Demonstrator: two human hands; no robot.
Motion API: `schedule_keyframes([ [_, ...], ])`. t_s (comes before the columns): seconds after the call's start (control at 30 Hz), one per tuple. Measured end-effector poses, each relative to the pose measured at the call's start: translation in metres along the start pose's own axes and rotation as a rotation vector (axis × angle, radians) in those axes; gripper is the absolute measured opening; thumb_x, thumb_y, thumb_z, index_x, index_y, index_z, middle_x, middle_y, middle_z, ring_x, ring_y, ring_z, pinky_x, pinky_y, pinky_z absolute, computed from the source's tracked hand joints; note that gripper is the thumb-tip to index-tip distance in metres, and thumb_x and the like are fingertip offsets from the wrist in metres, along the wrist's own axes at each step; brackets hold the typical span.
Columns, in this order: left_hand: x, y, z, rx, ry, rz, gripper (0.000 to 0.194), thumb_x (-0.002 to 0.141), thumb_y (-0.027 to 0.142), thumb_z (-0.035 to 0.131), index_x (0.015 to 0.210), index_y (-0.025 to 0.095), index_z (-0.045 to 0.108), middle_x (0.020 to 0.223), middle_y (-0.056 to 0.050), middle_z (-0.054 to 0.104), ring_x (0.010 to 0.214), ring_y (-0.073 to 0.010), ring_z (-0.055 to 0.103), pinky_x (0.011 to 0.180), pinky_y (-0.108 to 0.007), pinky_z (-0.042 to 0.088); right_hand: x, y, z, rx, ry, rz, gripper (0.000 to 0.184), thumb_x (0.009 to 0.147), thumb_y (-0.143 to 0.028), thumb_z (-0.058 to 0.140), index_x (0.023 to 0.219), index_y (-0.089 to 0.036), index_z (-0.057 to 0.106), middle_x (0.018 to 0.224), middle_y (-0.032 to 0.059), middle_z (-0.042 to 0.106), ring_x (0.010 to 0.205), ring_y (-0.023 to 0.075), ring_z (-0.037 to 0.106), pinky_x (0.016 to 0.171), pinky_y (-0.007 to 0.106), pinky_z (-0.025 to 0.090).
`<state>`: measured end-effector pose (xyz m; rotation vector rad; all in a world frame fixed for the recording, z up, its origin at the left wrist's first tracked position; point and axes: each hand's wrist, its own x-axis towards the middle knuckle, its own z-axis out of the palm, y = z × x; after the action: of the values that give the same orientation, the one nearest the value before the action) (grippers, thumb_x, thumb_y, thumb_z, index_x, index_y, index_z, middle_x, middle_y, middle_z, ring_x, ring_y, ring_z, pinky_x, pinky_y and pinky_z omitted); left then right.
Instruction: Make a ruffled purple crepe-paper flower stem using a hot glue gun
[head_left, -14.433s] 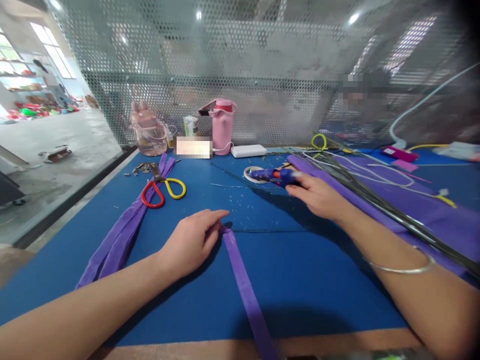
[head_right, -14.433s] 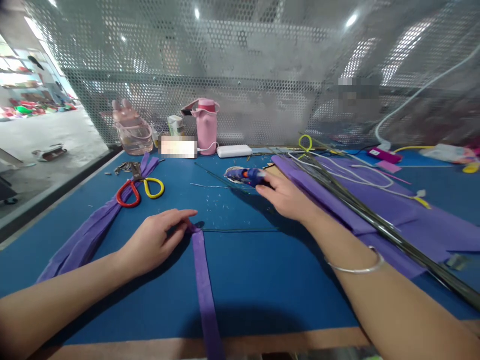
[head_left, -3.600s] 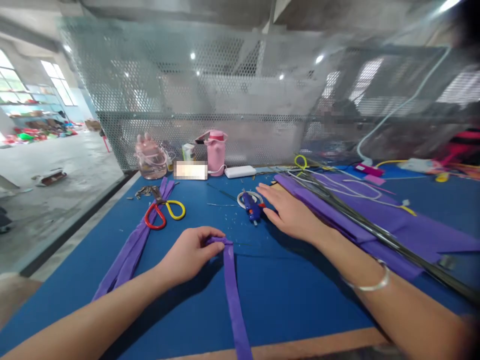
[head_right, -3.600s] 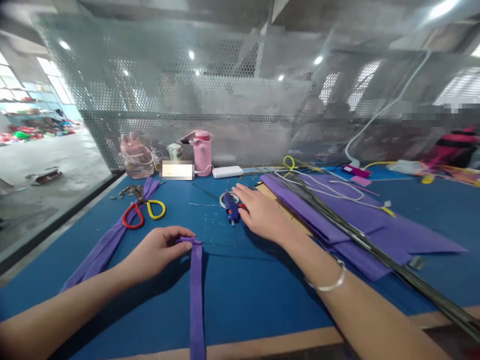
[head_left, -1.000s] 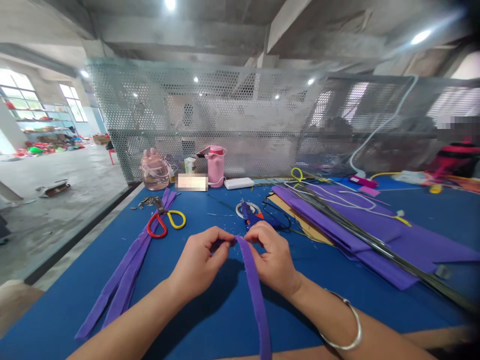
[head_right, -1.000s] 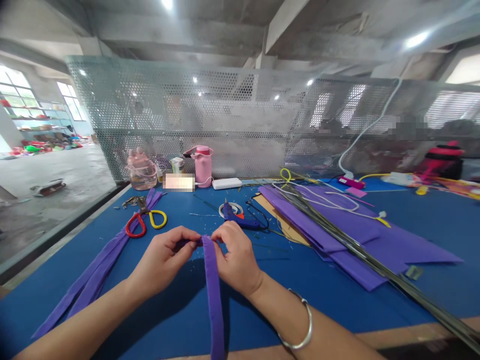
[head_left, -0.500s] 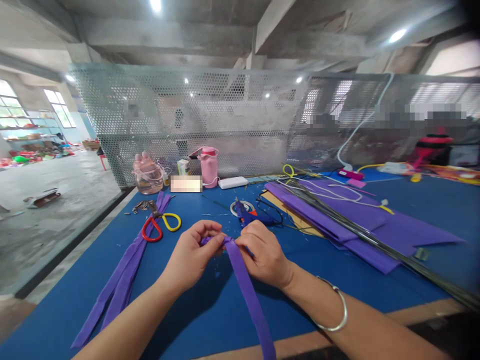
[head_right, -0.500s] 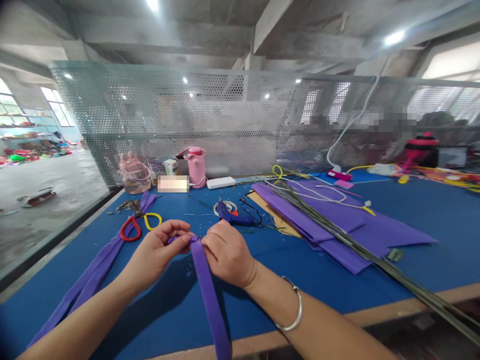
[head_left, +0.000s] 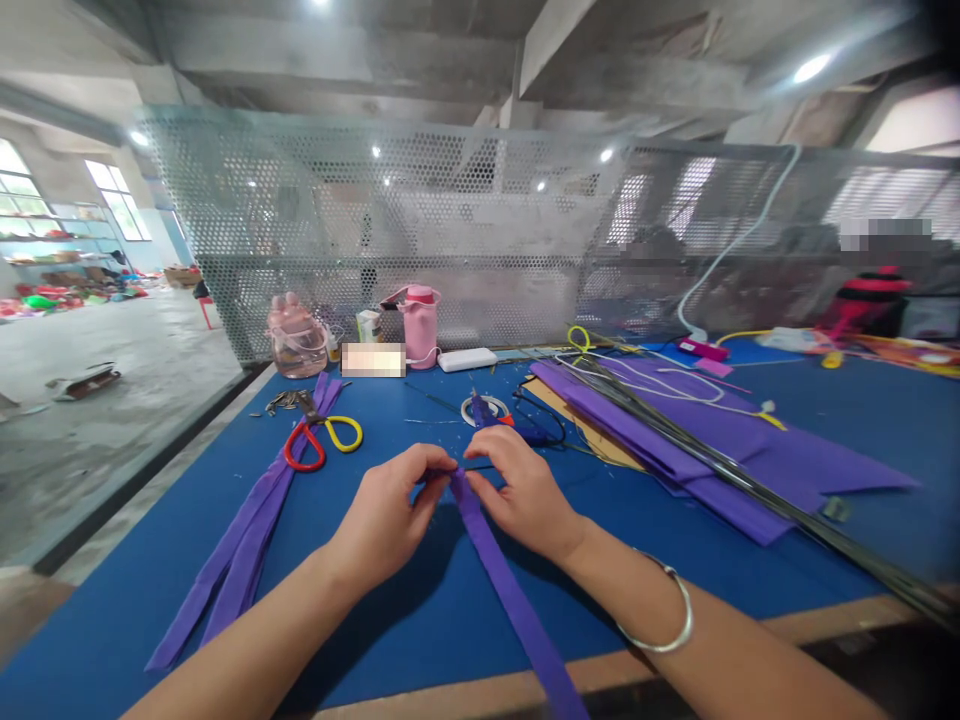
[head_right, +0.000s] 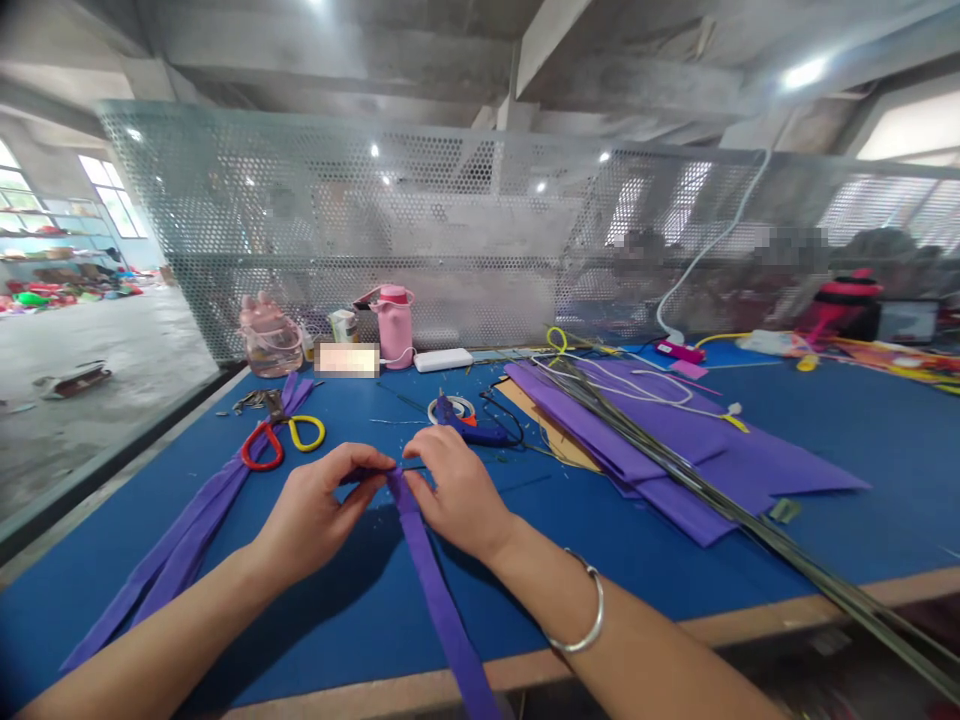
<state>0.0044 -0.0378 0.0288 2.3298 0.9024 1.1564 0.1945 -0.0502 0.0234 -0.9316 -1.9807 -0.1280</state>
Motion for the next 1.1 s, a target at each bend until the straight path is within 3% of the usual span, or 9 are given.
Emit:
schedule_keyframes([
  [0.1, 0.003, 0.000, -0.004, 0.048, -0.048, 0.015, 0.018, 0.086, 0.016, 0.050, 0.099, 0.020, 0.061, 0.095, -0.002, 0.069, 0.086, -0.0152, 0.064, 0.078, -0.026, 0.049, 0.002, 0.003, -0.007, -0.023, -0.221, 0.040, 0.011, 0.085, -0.012, 0.053, 0.090, -0.018, 0.061, 0.083, 0.0047, 0.066, 0.079, 0.0184, 0.060, 0.072, 0.031, 0.048],
  [0.2, 0.013, 0.006, -0.011, -0.003, -0.128, -0.132, 0.022, 0.086, 0.022, 0.049, 0.102, 0.018, 0.063, 0.094, -0.003, 0.070, 0.084, -0.0161, 0.064, 0.076, -0.026, 0.048, 0.003, 0.006, -0.012, -0.064, -0.309, -0.020, 0.015, 0.089, -0.014, 0.050, 0.091, -0.016, 0.064, 0.080, 0.0057, 0.067, 0.074, 0.0177, 0.059, 0.068, 0.030, 0.046],
  [0.37, 0.036, 0.010, -0.015, 0.033, -0.420, -0.334, 0.041, 0.090, 0.041, 0.039, 0.070, 0.017, 0.065, 0.059, -0.001, 0.062, 0.056, -0.0151, 0.056, 0.052, -0.024, 0.039, 0.001, 0.010, -0.013, -0.204, -0.246, -0.162, 0.023, 0.093, -0.014, 0.044, 0.092, -0.014, 0.066, 0.075, 0.0079, 0.064, 0.073, 0.0190, 0.055, 0.067, 0.029, 0.045],
  [0.43, 0.038, 0.006, -0.013, -0.026, -0.487, -0.395, 0.040, 0.087, 0.044, 0.043, 0.065, 0.017, 0.062, 0.056, 0.000, 0.058, 0.052, -0.0138, 0.053, 0.049, -0.023, 0.037, 0.001, 0.010, -0.013, -0.228, -0.200, -0.176, 0.022, 0.093, -0.015, 0.044, 0.092, -0.015, 0.066, 0.075, 0.0075, 0.063, 0.073, 0.0186, 0.054, 0.068, 0.029, 0.044],
  [0.6, 0.029, -0.010, -0.012, -0.344, -0.479, -0.546, 0.044, 0.083, 0.057, 0.049, 0.064, 0.018, 0.054, 0.051, 0.005, 0.046, 0.046, -0.0093, 0.040, 0.045, -0.021, 0.030, 0.002, 0.007, -0.011, -0.299, -0.161, -0.277, 0.019, 0.094, -0.017, 0.045, 0.099, -0.016, 0.064, 0.090, 0.0082, 0.065, 0.082, 0.0193, 0.054, 0.074, 0.033, 0.042],
  [0.7, 0.022, -0.014, -0.010, -0.497, -0.453, -0.634, 0.046, 0.081, 0.061, 0.051, 0.064, 0.017, 0.051, 0.050, 0.007, 0.040, 0.045, -0.0077, 0.034, 0.045, -0.020, 0.026, 0.003, 0.005, -0.009, -0.372, -0.114, -0.386, 0.018, 0.094, -0.017, 0.046, 0.092, -0.020, 0.064, 0.095, 0.0065, 0.066, 0.089, 0.0197, 0.053, 0.080, 0.036, 0.040],
  [0.9, 0.016, -0.007, -0.007, -0.452, -0.432, -0.570, 0.044, 0.084, 0.058, 0.049, 0.067, 0.017, 0.052, 0.053, 0.006, 0.040, 0.048, -0.0083, 0.032, 0.045, -0.021, 0.024, 0.002, 0.001, -0.009, -0.345, -0.026, -0.460, 0.022, 0.091, -0.014, 0.050, 0.075, -0.021, 0.063, 0.085, 0.0051, 0.066, 0.081, 0.0180, 0.052, 0.073, 0.033, 0.041],
  [1.1, 0.019, 0.001, -0.016, -0.294, -0.443, -0.325, 0.035, 0.091, 0.043, 0.044, 0.086, 0.016, 0.066, 0.071, 0.001, 0.058, 0.061, -0.0117, 0.046, 0.059, -0.023, 0.037, -0.003, -0.004, -0.007, -0.243, 0.076, -0.327, 0.017, 0.091, -0.021, 0.052, 0.078, -0.019, 0.064, 0.081, 0.0066, 0.064, 0.076, 0.0181, 0.054, 0.068, 0.033, 0.044],
])
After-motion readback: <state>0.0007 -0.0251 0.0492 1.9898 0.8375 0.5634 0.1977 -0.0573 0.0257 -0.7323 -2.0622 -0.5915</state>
